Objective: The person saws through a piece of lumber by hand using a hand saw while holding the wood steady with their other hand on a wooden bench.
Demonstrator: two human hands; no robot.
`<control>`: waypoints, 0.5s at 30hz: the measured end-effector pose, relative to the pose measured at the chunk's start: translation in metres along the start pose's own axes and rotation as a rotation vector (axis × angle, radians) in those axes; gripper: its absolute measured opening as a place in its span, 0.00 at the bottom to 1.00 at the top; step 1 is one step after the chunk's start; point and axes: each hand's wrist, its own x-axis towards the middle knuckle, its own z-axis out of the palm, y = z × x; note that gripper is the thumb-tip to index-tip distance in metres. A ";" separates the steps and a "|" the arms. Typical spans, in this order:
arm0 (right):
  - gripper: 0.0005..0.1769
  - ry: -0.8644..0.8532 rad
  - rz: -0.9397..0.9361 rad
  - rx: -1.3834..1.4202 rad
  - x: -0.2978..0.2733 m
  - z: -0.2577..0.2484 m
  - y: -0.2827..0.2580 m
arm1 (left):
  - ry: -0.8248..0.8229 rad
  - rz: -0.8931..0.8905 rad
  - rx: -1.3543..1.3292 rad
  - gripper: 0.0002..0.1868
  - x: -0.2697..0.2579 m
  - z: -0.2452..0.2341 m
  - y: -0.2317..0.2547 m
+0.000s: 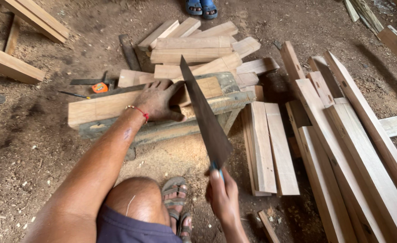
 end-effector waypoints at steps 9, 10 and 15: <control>0.23 -0.002 -0.061 -0.062 0.017 0.015 -0.011 | 0.014 0.004 0.010 0.68 0.002 0.003 -0.004; 0.25 0.019 -0.008 -0.036 -0.008 0.004 -0.005 | -0.018 -0.004 0.007 0.69 0.004 0.006 -0.006; 0.26 0.050 0.104 0.035 -0.061 -0.013 0.006 | -0.030 -0.032 -0.036 0.77 0.011 0.013 -0.009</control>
